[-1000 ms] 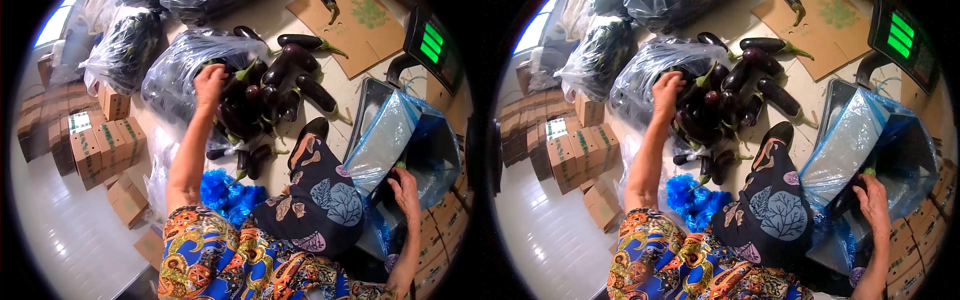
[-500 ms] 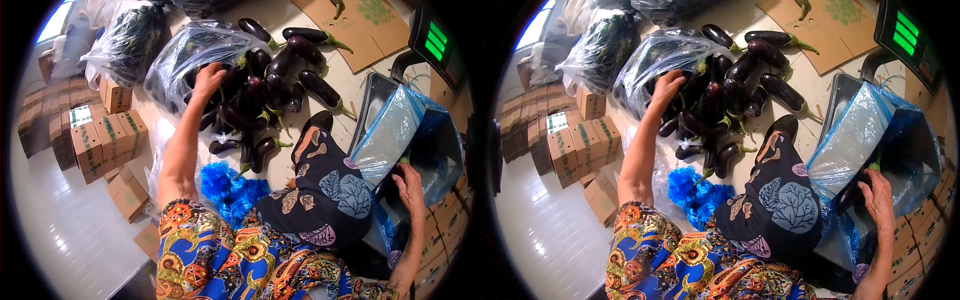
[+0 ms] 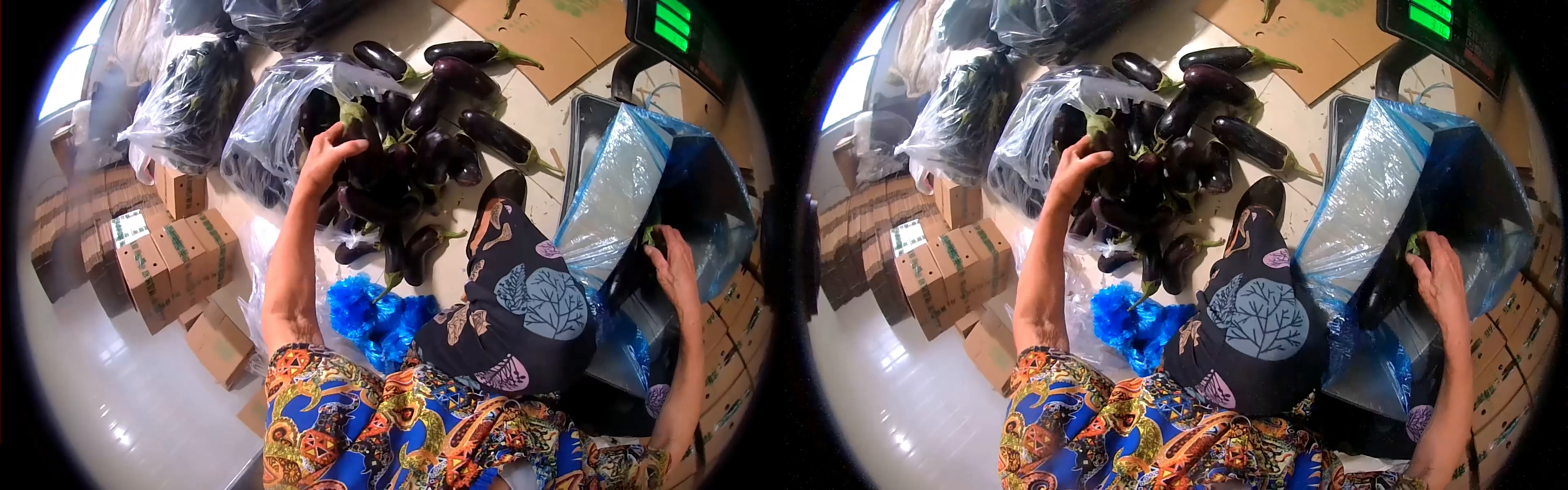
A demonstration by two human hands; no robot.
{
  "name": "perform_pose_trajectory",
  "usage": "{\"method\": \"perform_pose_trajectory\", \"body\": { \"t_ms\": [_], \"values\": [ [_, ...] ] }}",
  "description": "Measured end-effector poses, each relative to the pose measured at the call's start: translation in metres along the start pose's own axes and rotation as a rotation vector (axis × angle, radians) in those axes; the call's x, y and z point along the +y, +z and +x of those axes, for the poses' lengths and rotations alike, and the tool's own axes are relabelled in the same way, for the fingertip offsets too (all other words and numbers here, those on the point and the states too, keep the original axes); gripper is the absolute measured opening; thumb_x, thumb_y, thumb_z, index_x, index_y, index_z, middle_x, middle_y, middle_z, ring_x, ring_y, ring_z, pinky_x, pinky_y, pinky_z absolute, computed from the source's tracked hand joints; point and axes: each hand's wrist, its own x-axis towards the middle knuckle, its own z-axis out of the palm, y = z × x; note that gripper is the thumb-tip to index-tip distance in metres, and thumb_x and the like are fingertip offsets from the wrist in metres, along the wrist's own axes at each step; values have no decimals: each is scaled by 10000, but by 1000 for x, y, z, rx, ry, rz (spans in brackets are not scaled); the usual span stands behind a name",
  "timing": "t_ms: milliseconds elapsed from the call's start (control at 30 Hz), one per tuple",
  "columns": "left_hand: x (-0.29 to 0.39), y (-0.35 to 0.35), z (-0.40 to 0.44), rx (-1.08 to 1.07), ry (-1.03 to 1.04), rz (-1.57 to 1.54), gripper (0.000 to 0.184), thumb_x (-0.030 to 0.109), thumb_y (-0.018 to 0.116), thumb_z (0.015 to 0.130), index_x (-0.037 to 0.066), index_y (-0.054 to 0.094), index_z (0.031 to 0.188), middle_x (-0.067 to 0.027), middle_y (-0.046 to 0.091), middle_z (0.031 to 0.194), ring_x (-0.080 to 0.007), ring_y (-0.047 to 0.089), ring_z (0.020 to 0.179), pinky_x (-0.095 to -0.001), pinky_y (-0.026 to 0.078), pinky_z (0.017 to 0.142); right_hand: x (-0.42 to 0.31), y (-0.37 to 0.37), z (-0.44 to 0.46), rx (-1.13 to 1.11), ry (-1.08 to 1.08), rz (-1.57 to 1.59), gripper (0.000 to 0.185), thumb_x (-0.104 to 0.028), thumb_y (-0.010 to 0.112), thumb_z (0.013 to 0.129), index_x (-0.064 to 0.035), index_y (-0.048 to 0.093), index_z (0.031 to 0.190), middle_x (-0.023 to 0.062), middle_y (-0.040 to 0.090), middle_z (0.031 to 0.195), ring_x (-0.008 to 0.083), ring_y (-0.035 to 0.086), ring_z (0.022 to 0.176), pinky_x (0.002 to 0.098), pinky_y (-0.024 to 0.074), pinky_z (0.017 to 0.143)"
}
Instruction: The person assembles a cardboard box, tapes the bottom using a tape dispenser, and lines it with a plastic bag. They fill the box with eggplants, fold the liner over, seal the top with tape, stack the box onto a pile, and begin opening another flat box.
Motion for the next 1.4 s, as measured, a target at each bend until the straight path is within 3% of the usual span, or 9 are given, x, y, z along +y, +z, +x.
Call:
{"method": "perform_pose_trajectory", "body": {
  "t_ms": [133, 600, 767, 867, 967, 1067, 1133, 1300, 1400],
  "values": [
    [33, 18, -25, -284, -116, -567, 566, 222, 642, 811, -26, 504, 1300, -117, 643, 1149, -209, 627, 1027, -332, 458, 981, -10, -5, 4, -28, 40, 26, 357, -195, 592, 888, 39, 555, 1155, 245, 588, 1119, 420, 549, 1058, 429, 435, 915],
    [99, 116, -47, -244, 57, 16, 638, 105, 768, 671, 7, 526, 1252, -73, 583, 1161, -180, 571, 1029, -316, 446, 944, 6, -54, -6, 219, -105, 40, 319, -281, 586, 924, -8, 586, 1089, 225, 639, 1014, 416, 596, 960, 459, 471, 816],
    [174, 167, -41, -191, 903, 230, 652, 94, 802, 592, 30, 553, 1191, -149, 541, 1179, -295, 549, 1070, -408, 430, 971, 28, -83, -18, 356, 81, -104, 344, -302, 588, 914, -3, 603, 1085, 236, 652, 963, 399, 623, 937, 474, 481, 812],
    [215, 198, -39, -345, 1243, 326, 525, 259, 769, 711, 20, 598, 1145, -195, 567, 1144, -336, 576, 1054, -416, 454, 933, 29, -80, -21, 311, 129, -70, 344, -304, 594, 912, -7, 609, 1085, 228, 661, 934, 390, 633, 934, 473, 484, 816],
    [239, 230, -32, -604, 1160, 197, 550, 322, 739, 745, 17, 587, 1176, -195, 572, 1138, -320, 579, 1047, -406, 454, 923, 27, -73, -29, 342, 59, 35, 328, -294, 603, 905, -6, 621, 1062, 205, 668, 911, 364, 648, 918, 449, 496, 807],
    [263, 263, -45, -712, 789, 125, 612, 133, 786, 634, 27, 559, 1192, -141, 575, 1137, -276, 573, 1053, -395, 443, 930, 35, -65, -31, 352, -6, 148, 291, -234, 595, 908, -2, 612, 1083, 159, 658, 873, 265, 651, 847, 364, 502, 743],
    [279, 278, -38, -710, 993, 315, 686, 88, 820, 616, 18, 524, 1232, -71, 529, 1138, -186, 541, 1077, -321, 424, 945, 30, -65, -27, 324, 10, 287, 307, -285, 583, 913, -29, 641, 1072, 155, 681, 881, 293, 671, 893, 384, 520, 771],
    [289, 330, -29, -385, 1519, 810, 696, 150, 843, 543, 202, 579, 1185, -89, 517, 1051, -292, 555, 945, -399, 485, 800, 0, -99, -48, -144, 21, 1433, 748, -652, 452, 926, -4, 498, 1296, 117, 666, 1065, 184, 714, 819, 216, 554, 519],
    [276, 343, -11, -309, 1743, 884, 647, 172, 814, 584, 254, 549, 1169, -44, 521, 1074, -275, 554, 973, -395, 478, 780, -23, -92, -58, -33, 89, 1312, 523, -378, 589, 954, -8, 471, 1305, 104, 669, 1003, 101, 651, 626, 169, 466, 429]
  ]
}}
